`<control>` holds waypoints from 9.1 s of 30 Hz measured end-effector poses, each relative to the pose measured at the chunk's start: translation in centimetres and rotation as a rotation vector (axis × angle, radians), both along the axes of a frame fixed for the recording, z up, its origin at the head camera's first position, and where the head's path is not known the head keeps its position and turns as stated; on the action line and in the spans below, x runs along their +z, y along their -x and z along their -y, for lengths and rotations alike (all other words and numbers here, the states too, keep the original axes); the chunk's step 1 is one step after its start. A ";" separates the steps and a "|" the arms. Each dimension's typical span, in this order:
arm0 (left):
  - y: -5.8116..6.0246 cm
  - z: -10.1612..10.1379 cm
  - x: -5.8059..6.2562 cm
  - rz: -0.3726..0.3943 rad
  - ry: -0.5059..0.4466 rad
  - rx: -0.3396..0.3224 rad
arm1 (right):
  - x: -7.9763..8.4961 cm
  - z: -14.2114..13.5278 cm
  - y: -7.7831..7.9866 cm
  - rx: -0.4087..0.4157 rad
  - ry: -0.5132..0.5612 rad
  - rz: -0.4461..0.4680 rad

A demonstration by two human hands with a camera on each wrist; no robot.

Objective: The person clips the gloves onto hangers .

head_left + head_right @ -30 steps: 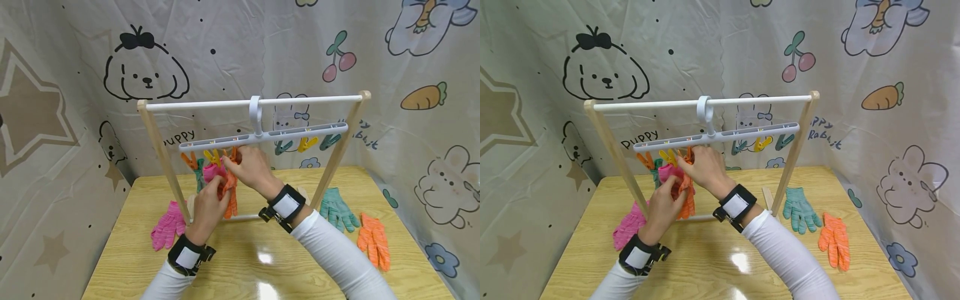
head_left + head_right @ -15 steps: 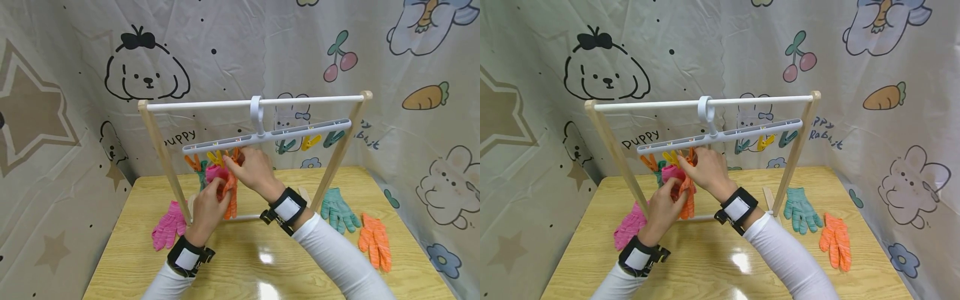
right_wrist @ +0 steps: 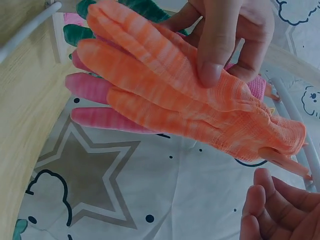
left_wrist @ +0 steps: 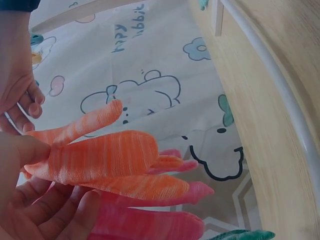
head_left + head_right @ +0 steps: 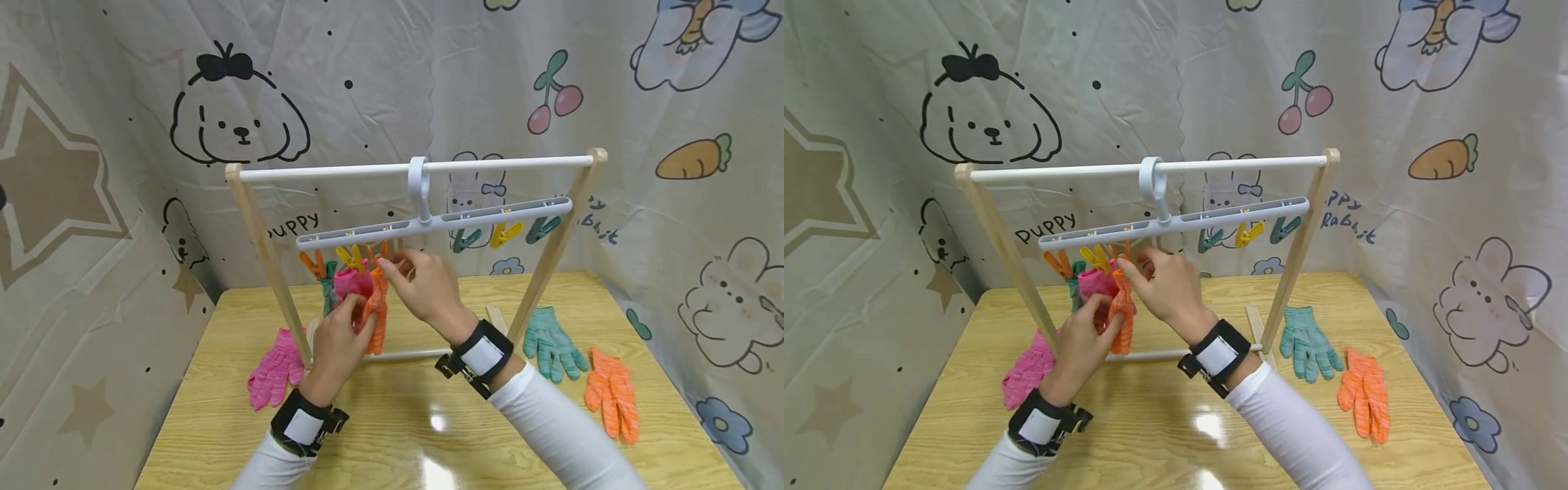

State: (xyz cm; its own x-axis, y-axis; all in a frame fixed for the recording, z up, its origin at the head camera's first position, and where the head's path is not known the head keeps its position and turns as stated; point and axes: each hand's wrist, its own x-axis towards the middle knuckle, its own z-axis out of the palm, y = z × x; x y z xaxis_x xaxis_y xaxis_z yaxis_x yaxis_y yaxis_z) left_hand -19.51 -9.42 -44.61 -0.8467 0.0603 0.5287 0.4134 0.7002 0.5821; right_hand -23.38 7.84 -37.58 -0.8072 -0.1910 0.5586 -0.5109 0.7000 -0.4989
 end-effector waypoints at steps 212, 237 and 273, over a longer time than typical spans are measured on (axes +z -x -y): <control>-9.9 -5.7 -8.1 0.193 0.229 -0.361 | -19.4 -32.5 -11.9 -0.609 -0.168 0.609; -8.2 -6.7 -5.7 0.057 0.233 -0.335 | -15.0 -28.8 -12.1 -0.685 -0.012 0.343; -5.4 -8.0 0.4 0.051 0.138 -0.330 | -10.2 -20.2 -12.0 -0.547 0.197 0.051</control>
State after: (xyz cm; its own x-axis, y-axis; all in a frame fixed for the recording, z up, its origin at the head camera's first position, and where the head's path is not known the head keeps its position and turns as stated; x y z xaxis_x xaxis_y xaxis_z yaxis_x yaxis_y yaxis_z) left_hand -14.12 -1.46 -44.25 -0.7944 0.4032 0.4543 0.6036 0.6072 0.5166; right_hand -11.38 28.05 -47.76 -0.7860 0.3644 0.4993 -0.0735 0.7469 -0.6609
